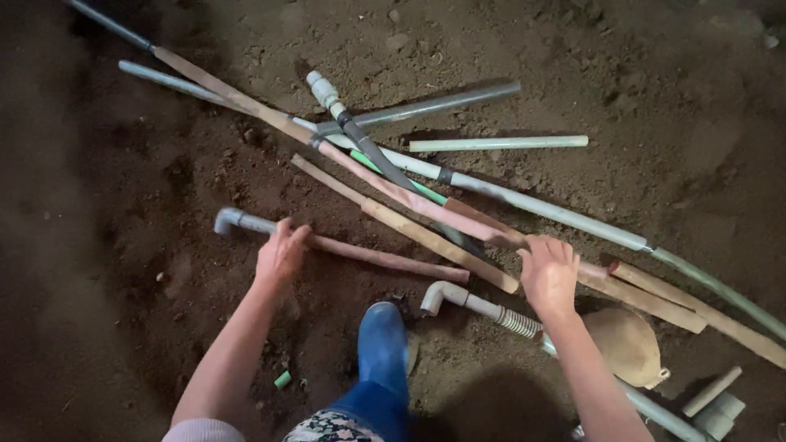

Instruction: The person sits on the ground and assembles various plastic pipes and fittings. They connect straight pipes, elbows, and a corrugated hose by hand, then secure the joints using black tape.

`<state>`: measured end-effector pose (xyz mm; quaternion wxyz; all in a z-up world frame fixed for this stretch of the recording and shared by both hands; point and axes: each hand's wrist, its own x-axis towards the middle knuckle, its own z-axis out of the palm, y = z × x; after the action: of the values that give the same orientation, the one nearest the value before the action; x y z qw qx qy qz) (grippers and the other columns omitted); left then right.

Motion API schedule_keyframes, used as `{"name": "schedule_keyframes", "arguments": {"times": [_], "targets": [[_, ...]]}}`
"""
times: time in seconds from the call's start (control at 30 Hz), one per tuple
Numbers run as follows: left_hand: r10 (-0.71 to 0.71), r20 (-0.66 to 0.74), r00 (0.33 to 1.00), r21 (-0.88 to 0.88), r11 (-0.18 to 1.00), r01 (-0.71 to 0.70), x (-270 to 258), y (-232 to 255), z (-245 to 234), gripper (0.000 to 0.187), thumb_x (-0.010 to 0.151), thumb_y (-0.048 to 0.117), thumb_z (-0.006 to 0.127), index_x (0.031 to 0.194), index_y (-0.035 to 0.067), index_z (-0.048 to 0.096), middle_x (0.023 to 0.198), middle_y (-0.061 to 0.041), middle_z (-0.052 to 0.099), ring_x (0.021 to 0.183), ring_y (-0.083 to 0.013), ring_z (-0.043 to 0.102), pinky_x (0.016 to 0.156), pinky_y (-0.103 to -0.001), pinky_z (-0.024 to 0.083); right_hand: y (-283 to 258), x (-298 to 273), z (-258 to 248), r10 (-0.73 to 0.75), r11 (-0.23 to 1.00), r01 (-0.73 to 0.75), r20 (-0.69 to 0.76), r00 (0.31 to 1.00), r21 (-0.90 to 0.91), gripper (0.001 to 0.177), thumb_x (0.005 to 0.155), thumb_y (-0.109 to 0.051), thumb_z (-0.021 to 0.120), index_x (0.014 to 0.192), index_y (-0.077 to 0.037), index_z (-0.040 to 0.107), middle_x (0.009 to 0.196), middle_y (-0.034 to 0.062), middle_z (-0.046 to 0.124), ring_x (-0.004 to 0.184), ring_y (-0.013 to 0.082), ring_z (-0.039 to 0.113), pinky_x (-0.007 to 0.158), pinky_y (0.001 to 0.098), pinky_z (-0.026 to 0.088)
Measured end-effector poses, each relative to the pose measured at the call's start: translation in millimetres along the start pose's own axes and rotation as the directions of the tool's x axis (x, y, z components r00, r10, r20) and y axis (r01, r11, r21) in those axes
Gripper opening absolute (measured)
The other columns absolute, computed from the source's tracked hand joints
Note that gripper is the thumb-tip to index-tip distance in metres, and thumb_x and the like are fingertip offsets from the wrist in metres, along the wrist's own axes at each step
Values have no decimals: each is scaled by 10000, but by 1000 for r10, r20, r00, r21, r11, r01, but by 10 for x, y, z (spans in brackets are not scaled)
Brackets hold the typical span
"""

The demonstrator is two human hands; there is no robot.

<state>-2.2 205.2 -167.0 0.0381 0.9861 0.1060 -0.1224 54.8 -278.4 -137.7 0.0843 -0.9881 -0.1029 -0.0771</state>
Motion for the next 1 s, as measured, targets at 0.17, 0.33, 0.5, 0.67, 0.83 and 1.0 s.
{"name": "schedule_keyframes", "arguments": {"times": [0.17,0.33,0.5,0.67,0.83,1.0], "targets": [[245,-320,915,126,969,-215,433,-118,-179,314,850,145,520,1145,252,526,1149,-144,500,863,-358,635,649,-435,522,-134,-132,-89,58,998,-61,90,994,32,419,801,-296,716,1173,-129,619,1117,85,532,1101,313,523,968,510,380],[317,-233,920,287,926,-246,725,-5,-237,308,826,202,580,1109,307,521,1116,-37,497,893,-261,599,675,-363,517,-241,-357,-156,50,998,-48,-32,998,48,317,816,-319,702,1050,-114,641,1031,41,505,1005,254,532,906,453,422],[292,-183,939,323,920,-223,597,300,-333,287,865,203,518,1110,345,564,1120,-28,513,898,-244,586,669,-358,497,-328,-601,-342,48,989,-34,-95,994,140,258,854,-309,677,1053,-146,659,1049,18,556,981,208,565,880,404,429],[274,-279,920,-15,957,-290,668,586,-458,289,790,79,545,1076,48,575,1096,-241,534,873,-459,529,710,-538,441,-441,-883,-681,82,934,-63,-40,996,352,245,840,-209,660,1055,-92,672,1059,52,655,1024,176,588,878,323,381],[427,-532,731,42,876,-481,1088,1312,-440,204,855,285,576,1011,174,648,918,-56,592,829,-321,552,680,-453,418,-539,-1227,-804,150,867,-172,84,985,467,233,809,-219,663,1028,-140,677,1022,21,691,948,195,628,894,336,425],[512,-429,744,0,824,-567,1639,2022,-155,322,857,127,455,1131,88,619,1146,-132,561,1021,-375,495,723,-483,379,-496,-1513,-878,144,839,-165,80,986,518,203,791,-211,679,980,-138,680,960,4,707,892,172,648,860,301,434]]}}
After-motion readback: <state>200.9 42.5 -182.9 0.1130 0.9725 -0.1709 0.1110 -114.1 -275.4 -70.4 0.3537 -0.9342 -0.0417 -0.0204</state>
